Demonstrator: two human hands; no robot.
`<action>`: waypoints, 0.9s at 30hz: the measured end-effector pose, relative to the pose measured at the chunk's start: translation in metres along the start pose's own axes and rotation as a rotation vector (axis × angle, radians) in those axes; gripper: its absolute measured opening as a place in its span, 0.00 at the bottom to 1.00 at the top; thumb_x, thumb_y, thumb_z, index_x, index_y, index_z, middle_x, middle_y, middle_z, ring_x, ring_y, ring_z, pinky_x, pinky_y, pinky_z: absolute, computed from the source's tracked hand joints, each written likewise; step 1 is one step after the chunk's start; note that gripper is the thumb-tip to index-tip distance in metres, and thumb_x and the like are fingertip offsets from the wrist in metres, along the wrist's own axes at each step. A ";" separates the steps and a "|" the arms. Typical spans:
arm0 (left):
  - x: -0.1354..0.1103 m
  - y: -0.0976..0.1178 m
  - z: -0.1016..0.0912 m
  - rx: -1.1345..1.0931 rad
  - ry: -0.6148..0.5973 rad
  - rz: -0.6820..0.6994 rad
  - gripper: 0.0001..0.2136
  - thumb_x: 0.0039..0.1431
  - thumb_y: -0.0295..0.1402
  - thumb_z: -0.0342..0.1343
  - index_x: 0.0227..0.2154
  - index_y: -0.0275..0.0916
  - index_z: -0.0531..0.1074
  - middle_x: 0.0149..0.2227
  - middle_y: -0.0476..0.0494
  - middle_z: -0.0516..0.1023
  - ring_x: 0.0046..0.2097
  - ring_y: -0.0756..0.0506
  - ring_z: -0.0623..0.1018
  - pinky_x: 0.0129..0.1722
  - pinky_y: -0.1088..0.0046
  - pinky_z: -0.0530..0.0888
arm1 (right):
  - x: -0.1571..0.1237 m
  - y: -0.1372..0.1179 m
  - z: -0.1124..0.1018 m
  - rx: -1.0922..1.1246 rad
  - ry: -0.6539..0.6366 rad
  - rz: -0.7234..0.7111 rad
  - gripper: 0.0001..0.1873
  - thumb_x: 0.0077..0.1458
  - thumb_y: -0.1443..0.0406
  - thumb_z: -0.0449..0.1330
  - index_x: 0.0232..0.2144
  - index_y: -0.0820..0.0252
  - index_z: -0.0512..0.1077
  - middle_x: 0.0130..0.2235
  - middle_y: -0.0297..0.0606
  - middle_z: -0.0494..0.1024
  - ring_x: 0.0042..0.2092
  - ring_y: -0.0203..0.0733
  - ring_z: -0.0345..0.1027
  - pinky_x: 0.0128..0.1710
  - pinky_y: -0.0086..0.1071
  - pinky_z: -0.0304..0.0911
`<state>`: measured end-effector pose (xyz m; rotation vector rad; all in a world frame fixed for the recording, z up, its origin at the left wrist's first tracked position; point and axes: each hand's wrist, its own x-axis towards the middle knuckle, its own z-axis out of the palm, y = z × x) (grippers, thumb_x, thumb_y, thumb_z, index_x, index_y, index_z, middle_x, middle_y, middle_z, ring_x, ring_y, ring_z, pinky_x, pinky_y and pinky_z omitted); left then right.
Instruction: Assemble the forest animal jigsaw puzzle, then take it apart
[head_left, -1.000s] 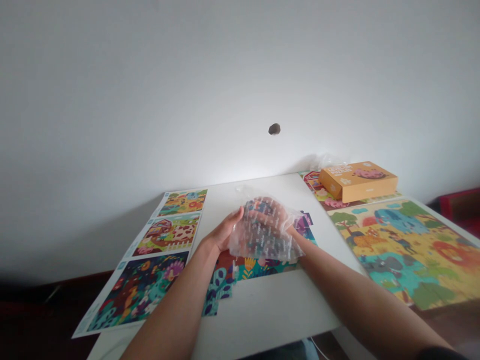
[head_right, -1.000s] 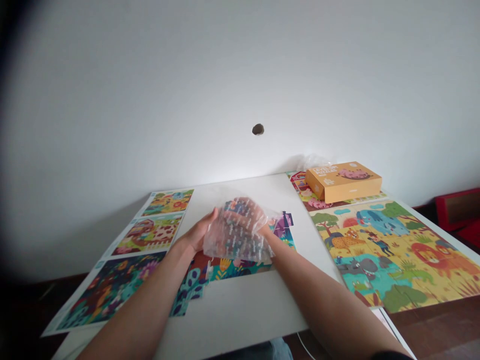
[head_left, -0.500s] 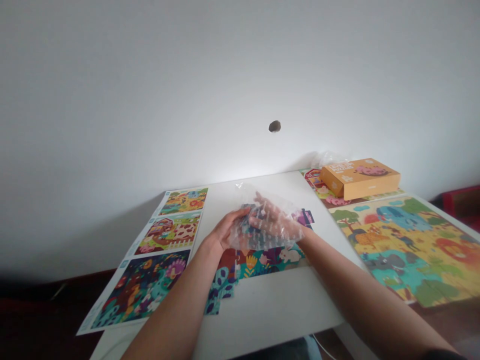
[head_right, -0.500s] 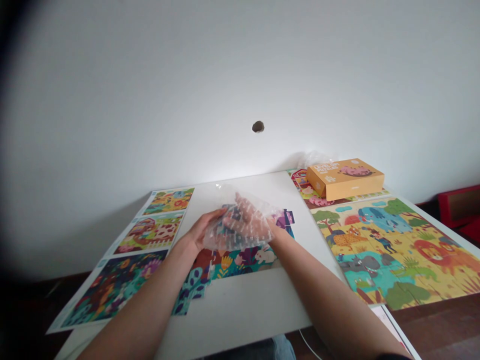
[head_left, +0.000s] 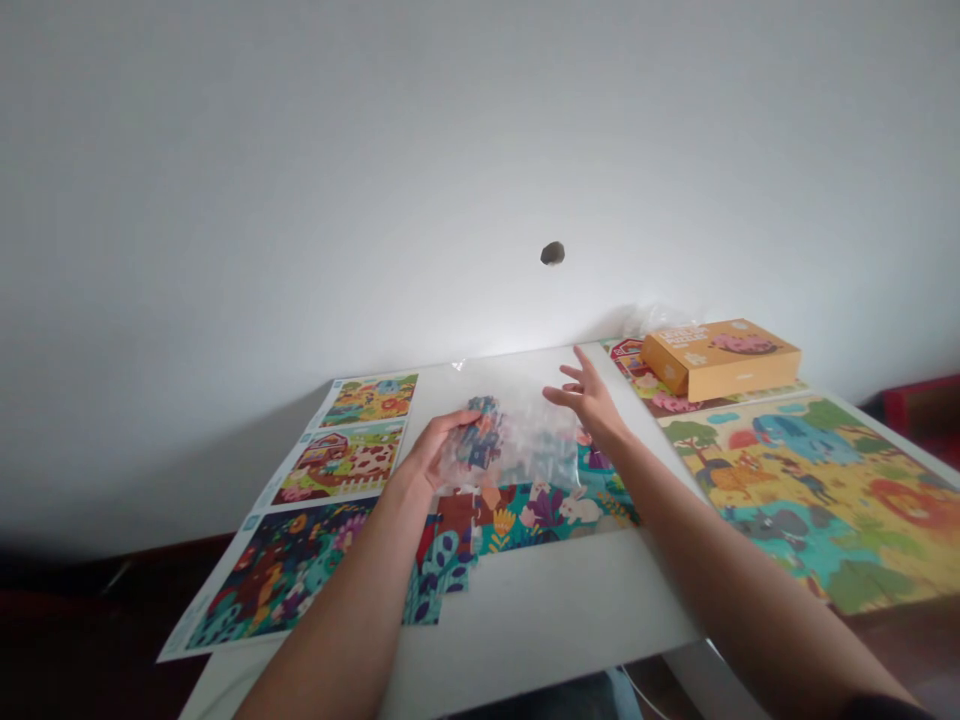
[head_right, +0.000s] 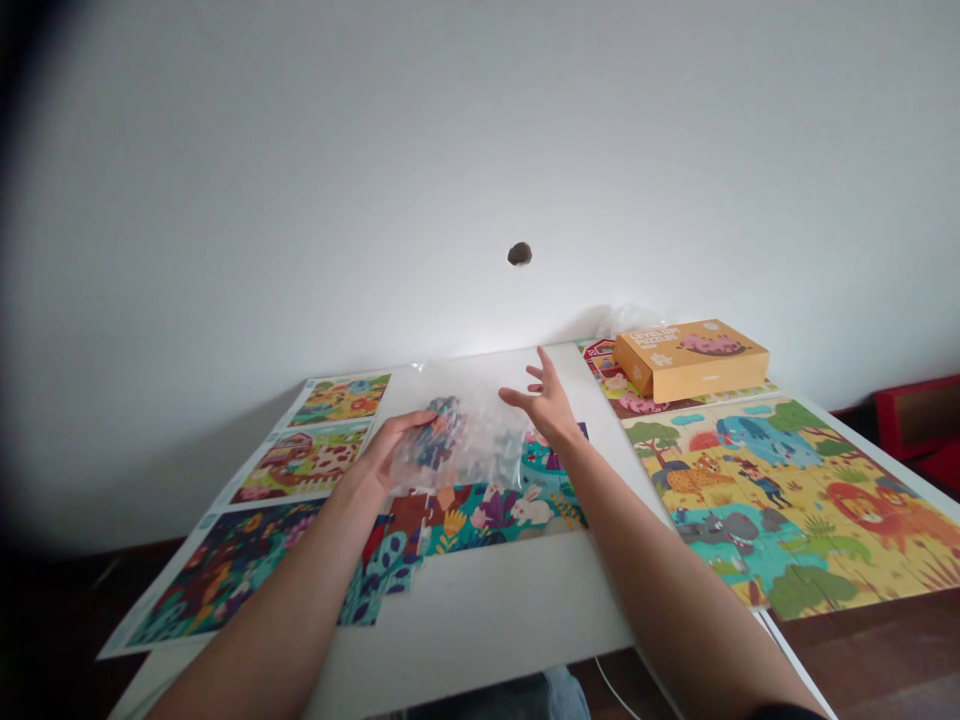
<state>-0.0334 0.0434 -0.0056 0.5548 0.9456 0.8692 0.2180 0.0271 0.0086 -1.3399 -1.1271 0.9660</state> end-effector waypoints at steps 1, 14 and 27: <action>-0.001 0.000 0.000 0.020 -0.021 -0.081 0.06 0.49 0.30 0.62 0.29 0.31 0.77 0.25 0.37 0.80 0.23 0.39 0.80 0.24 0.62 0.77 | 0.000 0.000 0.000 0.026 -0.093 0.021 0.50 0.41 0.55 0.69 0.65 0.53 0.56 0.57 0.47 0.72 0.48 0.46 0.70 0.47 0.40 0.65; 0.014 0.003 0.005 -0.218 0.039 0.464 0.20 0.50 0.32 0.61 0.49 0.41 0.70 0.44 0.38 0.77 0.48 0.42 0.78 0.50 0.62 0.75 | 0.024 0.038 0.009 0.122 0.142 -0.021 0.21 0.44 0.56 0.63 0.38 0.63 0.72 0.32 0.38 0.78 0.30 0.38 0.69 0.33 0.33 0.65; 0.020 -0.016 0.002 1.161 0.543 0.999 0.16 0.55 0.36 0.61 0.47 0.43 0.77 0.57 0.34 0.64 0.60 0.33 0.65 0.64 0.50 0.58 | -0.017 -0.018 -0.007 -0.912 -0.433 -0.268 0.11 0.48 0.56 0.66 0.29 0.57 0.79 0.31 0.40 0.78 0.35 0.45 0.71 0.37 0.35 0.62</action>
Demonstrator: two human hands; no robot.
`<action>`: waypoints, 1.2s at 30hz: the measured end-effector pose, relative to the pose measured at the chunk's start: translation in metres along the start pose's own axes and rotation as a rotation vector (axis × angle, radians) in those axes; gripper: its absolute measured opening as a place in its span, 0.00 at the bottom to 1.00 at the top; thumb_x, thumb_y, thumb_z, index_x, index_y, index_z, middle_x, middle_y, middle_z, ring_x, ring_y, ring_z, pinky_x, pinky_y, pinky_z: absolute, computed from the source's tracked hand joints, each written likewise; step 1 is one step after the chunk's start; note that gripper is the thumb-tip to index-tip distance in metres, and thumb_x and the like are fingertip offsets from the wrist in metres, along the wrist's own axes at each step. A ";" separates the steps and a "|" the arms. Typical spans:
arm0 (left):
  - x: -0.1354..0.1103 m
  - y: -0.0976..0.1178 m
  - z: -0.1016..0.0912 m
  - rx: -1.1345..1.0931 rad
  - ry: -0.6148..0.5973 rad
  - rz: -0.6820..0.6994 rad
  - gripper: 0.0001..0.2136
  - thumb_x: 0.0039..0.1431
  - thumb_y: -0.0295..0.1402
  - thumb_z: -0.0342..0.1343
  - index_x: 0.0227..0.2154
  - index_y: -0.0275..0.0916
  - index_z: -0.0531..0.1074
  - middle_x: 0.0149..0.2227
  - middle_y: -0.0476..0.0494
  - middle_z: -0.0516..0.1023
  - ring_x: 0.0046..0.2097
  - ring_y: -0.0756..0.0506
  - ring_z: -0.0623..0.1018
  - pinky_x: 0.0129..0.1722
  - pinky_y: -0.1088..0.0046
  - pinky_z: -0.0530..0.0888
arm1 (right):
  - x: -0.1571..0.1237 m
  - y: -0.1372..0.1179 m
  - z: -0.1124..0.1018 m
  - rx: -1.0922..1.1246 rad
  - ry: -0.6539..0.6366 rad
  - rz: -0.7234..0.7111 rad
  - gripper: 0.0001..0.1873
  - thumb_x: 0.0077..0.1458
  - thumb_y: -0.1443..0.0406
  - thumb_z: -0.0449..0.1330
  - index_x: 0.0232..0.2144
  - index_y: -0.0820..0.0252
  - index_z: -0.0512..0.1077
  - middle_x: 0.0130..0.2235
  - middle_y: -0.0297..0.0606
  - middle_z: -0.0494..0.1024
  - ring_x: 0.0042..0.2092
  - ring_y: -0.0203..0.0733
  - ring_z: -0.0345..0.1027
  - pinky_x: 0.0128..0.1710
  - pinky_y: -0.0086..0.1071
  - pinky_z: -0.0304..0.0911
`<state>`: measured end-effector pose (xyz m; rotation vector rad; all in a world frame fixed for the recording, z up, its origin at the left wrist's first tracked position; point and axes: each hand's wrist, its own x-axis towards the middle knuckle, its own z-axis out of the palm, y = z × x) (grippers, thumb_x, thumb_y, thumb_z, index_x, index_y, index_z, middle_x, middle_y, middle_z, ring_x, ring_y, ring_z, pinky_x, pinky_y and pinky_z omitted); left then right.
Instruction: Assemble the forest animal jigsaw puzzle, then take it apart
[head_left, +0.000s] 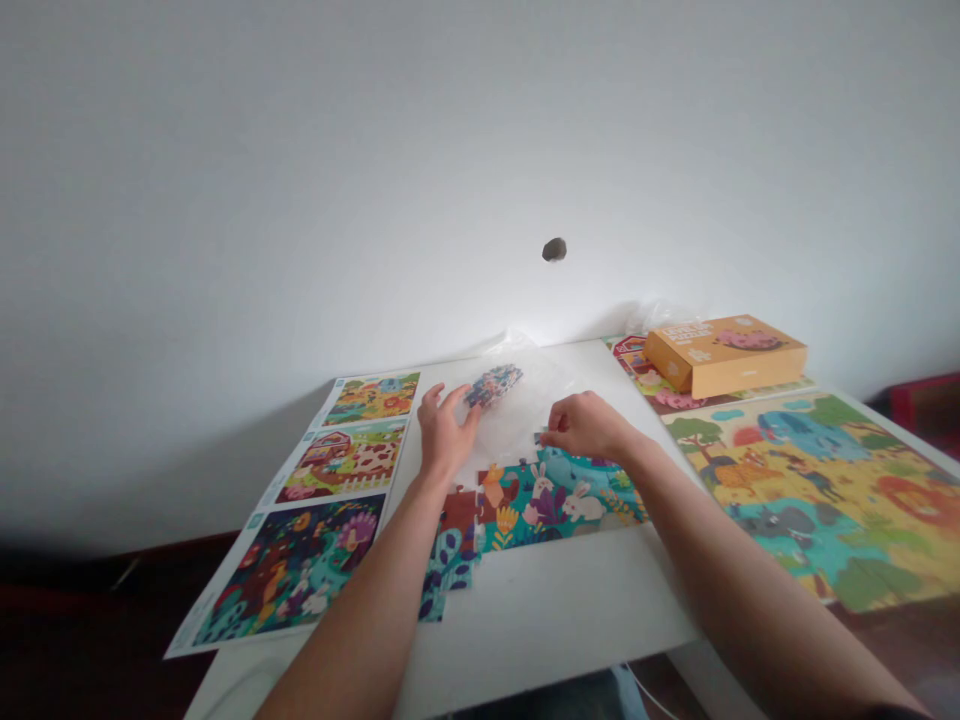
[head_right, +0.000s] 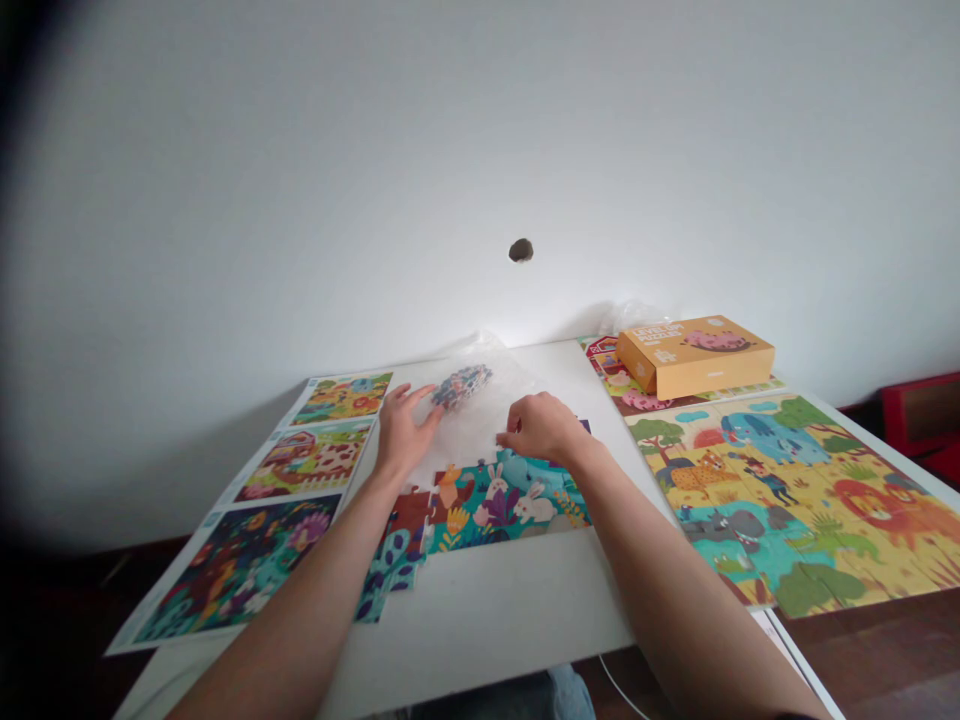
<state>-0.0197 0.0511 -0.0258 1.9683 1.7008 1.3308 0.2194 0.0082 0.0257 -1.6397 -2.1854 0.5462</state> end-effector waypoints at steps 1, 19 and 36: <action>-0.001 0.004 -0.003 0.028 0.025 0.032 0.17 0.55 0.38 0.61 0.48 0.43 0.77 0.56 0.34 0.64 0.60 0.33 0.64 0.64 0.51 0.58 | -0.001 0.000 0.003 -0.043 -0.044 -0.051 0.14 0.45 0.55 0.68 0.33 0.57 0.79 0.35 0.42 0.79 0.38 0.47 0.71 0.40 0.35 0.63; -0.004 -0.002 -0.010 0.207 -0.071 0.193 0.30 0.47 0.23 0.57 0.56 0.47 0.72 0.62 0.38 0.61 0.64 0.29 0.59 0.64 0.47 0.54 | -0.009 -0.005 0.009 -0.264 -0.110 -0.086 0.46 0.35 0.48 0.73 0.53 0.61 0.66 0.49 0.50 0.73 0.52 0.58 0.67 0.49 0.42 0.59; -0.020 0.037 -0.017 -0.036 -0.761 0.453 0.18 0.47 0.48 0.66 0.38 0.43 0.79 0.39 0.45 0.77 0.37 0.46 0.77 0.37 0.73 0.72 | 0.004 0.002 0.006 0.085 -0.227 -0.170 0.20 0.39 0.61 0.72 0.36 0.59 0.74 0.34 0.35 0.77 0.34 0.39 0.67 0.32 0.27 0.57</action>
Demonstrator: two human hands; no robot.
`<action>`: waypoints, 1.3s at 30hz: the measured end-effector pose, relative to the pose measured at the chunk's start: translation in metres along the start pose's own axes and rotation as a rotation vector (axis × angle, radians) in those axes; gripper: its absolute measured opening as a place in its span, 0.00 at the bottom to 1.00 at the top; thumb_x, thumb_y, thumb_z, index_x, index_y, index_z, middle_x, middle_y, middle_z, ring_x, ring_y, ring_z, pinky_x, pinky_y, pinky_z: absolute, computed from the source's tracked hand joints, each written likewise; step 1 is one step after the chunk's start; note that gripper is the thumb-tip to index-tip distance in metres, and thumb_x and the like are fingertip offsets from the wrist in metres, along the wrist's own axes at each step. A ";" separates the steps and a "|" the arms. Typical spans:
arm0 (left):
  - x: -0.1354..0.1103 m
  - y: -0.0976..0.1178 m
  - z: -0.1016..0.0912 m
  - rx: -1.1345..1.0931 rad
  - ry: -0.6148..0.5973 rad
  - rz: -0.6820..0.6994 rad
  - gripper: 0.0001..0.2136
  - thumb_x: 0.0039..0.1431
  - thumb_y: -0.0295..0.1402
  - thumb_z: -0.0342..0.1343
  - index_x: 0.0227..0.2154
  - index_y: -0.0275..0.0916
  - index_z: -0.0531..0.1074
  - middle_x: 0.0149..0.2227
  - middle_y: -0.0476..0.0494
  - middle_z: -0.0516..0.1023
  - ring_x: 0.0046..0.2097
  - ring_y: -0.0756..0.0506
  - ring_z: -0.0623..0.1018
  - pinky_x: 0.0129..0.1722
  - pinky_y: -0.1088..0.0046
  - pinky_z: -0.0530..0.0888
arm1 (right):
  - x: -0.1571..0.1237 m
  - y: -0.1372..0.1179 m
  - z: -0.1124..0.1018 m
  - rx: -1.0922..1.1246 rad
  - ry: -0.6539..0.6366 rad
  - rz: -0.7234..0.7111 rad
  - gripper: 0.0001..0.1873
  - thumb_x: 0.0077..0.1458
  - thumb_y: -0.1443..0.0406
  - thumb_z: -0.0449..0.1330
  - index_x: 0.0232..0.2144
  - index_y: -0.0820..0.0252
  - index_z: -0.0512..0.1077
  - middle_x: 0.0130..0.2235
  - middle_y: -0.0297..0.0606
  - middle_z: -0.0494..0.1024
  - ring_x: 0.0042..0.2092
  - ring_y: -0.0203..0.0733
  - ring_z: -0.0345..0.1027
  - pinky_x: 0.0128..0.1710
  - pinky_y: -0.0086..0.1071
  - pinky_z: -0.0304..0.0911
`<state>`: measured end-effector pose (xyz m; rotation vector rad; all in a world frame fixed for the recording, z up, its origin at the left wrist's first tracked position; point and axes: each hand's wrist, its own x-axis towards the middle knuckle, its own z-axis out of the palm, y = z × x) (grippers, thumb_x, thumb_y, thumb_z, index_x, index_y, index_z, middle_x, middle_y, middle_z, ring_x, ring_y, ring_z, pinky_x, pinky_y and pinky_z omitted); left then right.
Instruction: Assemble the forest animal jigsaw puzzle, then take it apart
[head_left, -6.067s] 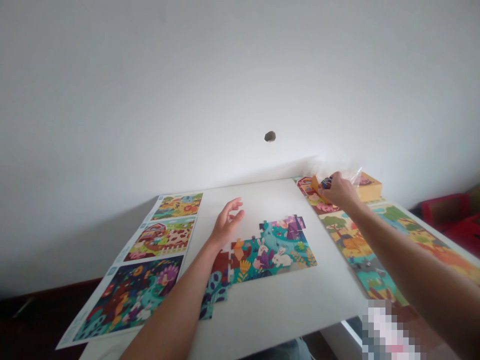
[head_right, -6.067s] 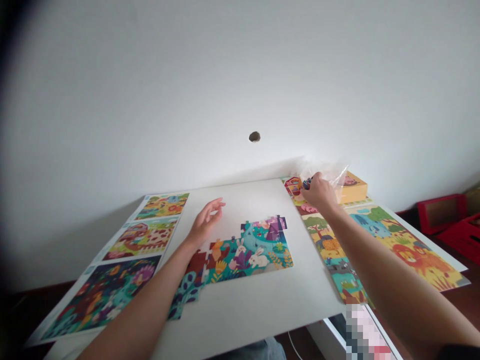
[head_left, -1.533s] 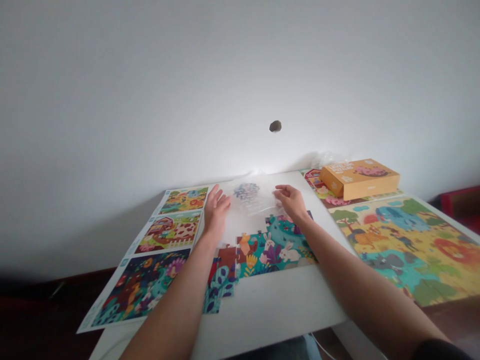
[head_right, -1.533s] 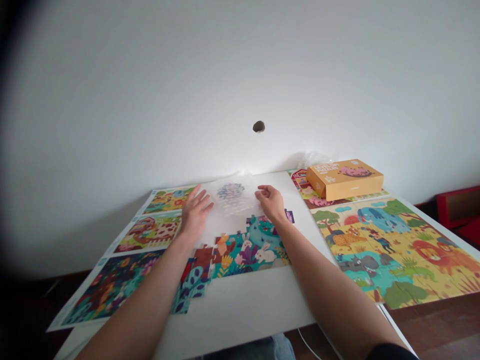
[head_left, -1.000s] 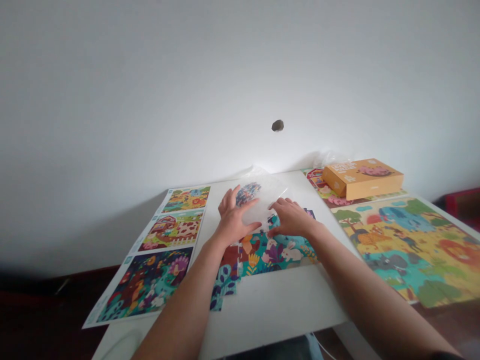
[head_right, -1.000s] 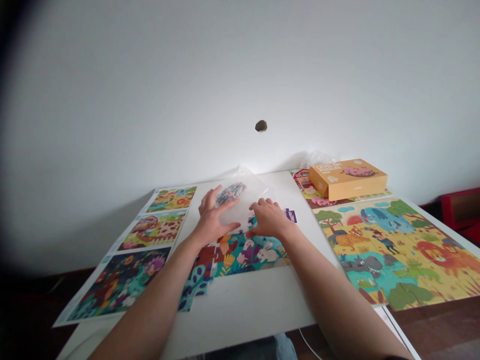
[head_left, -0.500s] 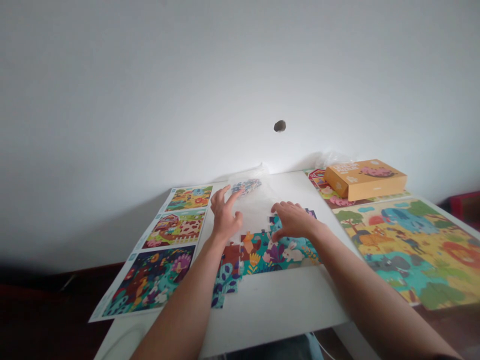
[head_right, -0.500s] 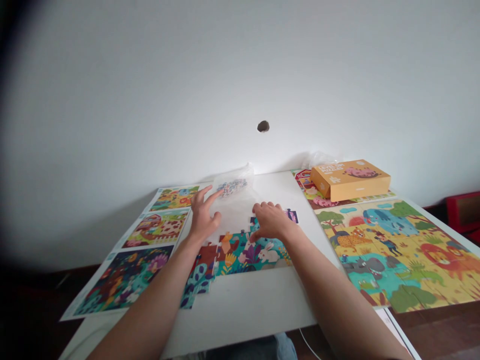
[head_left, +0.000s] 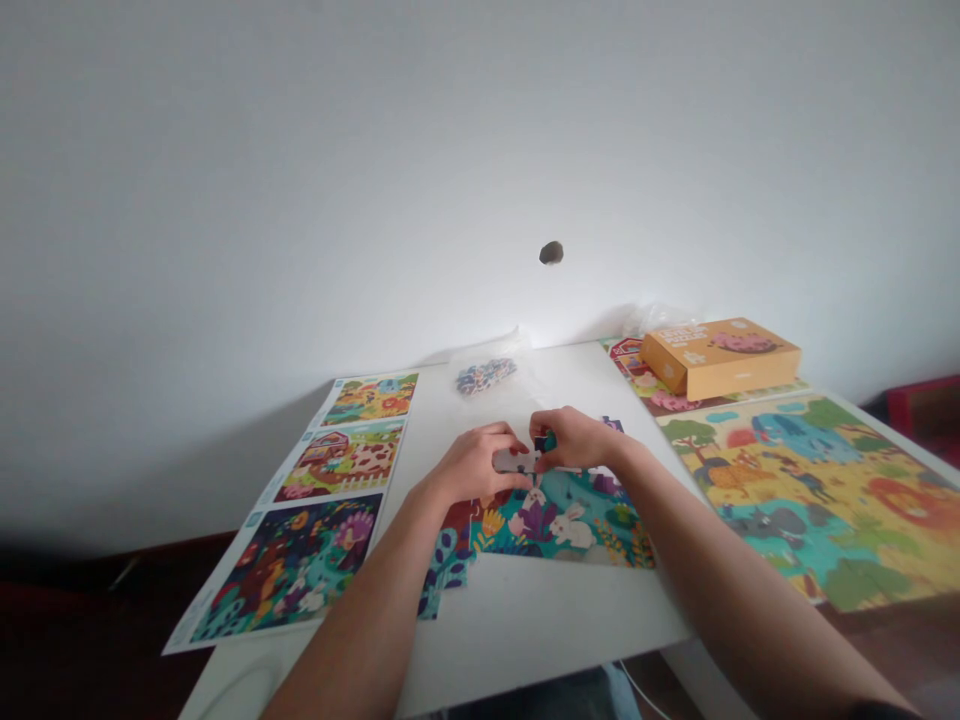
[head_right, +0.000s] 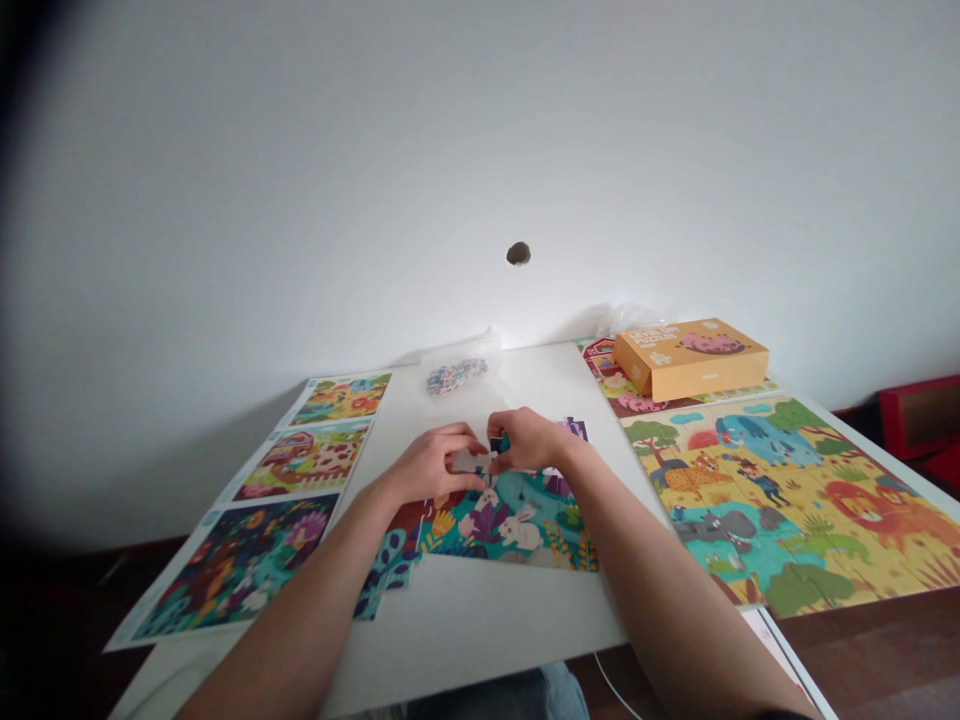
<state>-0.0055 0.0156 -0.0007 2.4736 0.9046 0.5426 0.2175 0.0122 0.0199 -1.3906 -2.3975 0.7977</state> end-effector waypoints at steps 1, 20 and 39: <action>0.000 0.000 0.000 0.011 -0.006 -0.008 0.18 0.47 0.49 0.66 0.37 0.43 0.79 0.40 0.45 0.77 0.39 0.45 0.77 0.38 0.73 0.72 | 0.000 0.001 0.000 0.038 0.026 -0.025 0.17 0.40 0.62 0.71 0.35 0.60 0.73 0.33 0.34 0.76 0.33 0.38 0.67 0.32 0.27 0.57; 0.006 0.005 0.011 -0.204 0.419 -0.030 0.11 0.62 0.35 0.53 0.26 0.37 0.70 0.32 0.47 0.73 0.29 0.52 0.70 0.27 0.77 0.65 | 0.021 -0.029 0.041 0.880 0.930 -0.031 0.14 0.61 0.54 0.54 0.34 0.57 0.69 0.26 0.29 0.64 0.26 0.32 0.56 0.26 0.26 0.54; 0.011 0.012 0.024 -0.328 0.455 -0.232 0.06 0.54 0.32 0.57 0.25 0.38 0.68 0.23 0.53 0.70 0.27 0.52 0.71 0.26 0.79 0.66 | -0.018 -0.008 -0.020 -0.266 0.384 0.660 0.24 0.46 0.63 0.65 0.46 0.65 0.71 0.47 0.59 0.71 0.50 0.61 0.66 0.45 0.47 0.62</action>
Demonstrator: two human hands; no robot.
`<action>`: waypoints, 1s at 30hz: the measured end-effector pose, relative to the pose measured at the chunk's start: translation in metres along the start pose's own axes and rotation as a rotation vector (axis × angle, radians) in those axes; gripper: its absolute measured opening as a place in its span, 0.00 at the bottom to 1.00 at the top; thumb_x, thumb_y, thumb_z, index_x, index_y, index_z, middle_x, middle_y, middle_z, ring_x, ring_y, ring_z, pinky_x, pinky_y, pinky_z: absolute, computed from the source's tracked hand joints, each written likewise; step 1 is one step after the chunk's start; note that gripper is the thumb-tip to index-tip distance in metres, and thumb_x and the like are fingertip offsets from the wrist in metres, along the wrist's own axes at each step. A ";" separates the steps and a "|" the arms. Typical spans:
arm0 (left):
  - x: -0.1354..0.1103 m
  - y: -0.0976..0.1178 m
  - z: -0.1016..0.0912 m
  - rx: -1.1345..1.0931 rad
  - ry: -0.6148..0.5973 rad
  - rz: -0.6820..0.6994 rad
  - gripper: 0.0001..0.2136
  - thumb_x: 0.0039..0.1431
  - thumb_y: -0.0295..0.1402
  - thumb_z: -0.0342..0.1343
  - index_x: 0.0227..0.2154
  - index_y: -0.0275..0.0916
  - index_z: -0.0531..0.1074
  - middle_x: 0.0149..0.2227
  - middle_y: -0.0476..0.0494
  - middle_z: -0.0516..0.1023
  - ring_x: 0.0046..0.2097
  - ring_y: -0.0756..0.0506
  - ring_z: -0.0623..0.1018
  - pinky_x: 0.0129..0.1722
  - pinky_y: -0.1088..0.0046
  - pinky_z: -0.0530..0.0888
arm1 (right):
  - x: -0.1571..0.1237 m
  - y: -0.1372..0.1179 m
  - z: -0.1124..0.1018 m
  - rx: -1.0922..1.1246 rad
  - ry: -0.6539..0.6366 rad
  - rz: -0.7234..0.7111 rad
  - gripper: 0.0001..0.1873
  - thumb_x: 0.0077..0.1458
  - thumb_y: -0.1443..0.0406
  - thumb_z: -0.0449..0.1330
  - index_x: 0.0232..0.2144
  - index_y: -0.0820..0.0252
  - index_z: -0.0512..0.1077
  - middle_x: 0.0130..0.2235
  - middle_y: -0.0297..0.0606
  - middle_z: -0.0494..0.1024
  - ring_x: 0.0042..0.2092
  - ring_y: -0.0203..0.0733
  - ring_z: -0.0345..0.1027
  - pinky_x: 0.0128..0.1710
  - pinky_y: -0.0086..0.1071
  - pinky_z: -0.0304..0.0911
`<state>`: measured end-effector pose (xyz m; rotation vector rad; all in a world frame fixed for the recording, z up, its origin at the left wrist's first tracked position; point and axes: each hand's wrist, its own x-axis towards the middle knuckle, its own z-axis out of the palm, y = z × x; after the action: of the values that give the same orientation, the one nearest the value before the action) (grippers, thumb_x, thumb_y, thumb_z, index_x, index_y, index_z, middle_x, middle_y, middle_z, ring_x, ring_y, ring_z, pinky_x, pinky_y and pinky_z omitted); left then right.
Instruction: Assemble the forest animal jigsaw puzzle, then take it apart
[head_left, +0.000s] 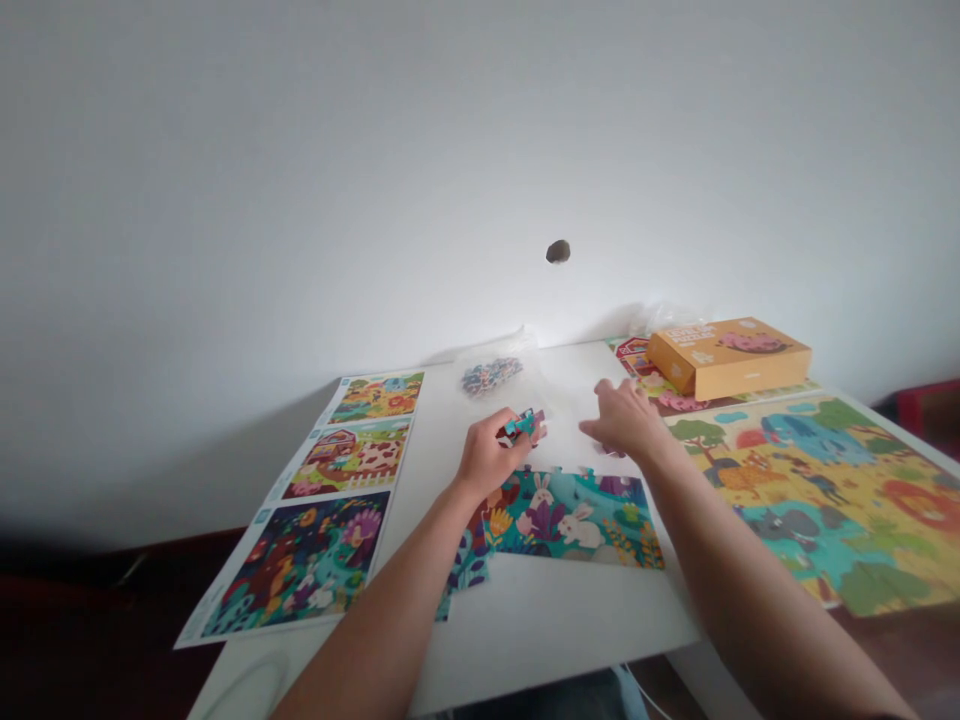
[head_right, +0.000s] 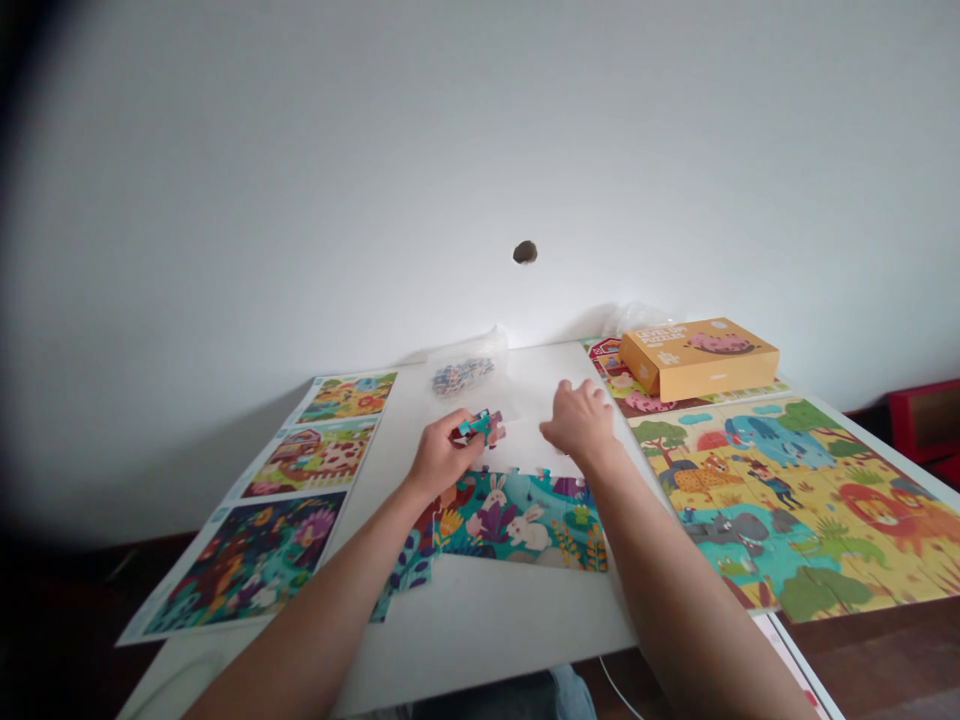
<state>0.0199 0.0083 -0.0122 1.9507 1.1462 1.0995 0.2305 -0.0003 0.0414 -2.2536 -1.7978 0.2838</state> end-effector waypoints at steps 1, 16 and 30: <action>0.000 -0.001 0.001 -0.077 0.010 -0.035 0.04 0.53 0.32 0.57 0.27 0.38 0.68 0.24 0.53 0.71 0.27 0.52 0.71 0.25 0.79 0.67 | 0.001 0.005 -0.002 -0.089 -0.108 0.071 0.29 0.43 0.61 0.68 0.48 0.67 0.71 0.50 0.62 0.69 0.52 0.65 0.65 0.44 0.48 0.63; 0.004 0.000 -0.005 -0.409 0.042 -0.166 0.10 0.52 0.34 0.60 0.35 0.39 0.67 0.24 0.53 0.71 0.21 0.52 0.72 0.16 0.79 0.70 | 0.005 0.006 0.018 -0.018 -0.310 -0.168 0.15 0.39 0.59 0.72 0.29 0.61 0.76 0.32 0.47 0.80 0.38 0.50 0.75 0.35 0.35 0.63; 0.009 -0.004 -0.013 -0.481 0.208 -0.135 0.12 0.51 0.37 0.63 0.34 0.39 0.67 0.23 0.54 0.71 0.19 0.54 0.70 0.15 0.81 0.66 | 0.004 -0.007 0.020 0.412 -0.137 -0.252 0.17 0.44 0.61 0.70 0.33 0.58 0.68 0.30 0.38 0.78 0.31 0.43 0.74 0.30 0.31 0.62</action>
<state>0.0093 0.0192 -0.0058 1.3960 0.9864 1.3792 0.2188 0.0062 0.0249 -1.7452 -1.8587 0.7012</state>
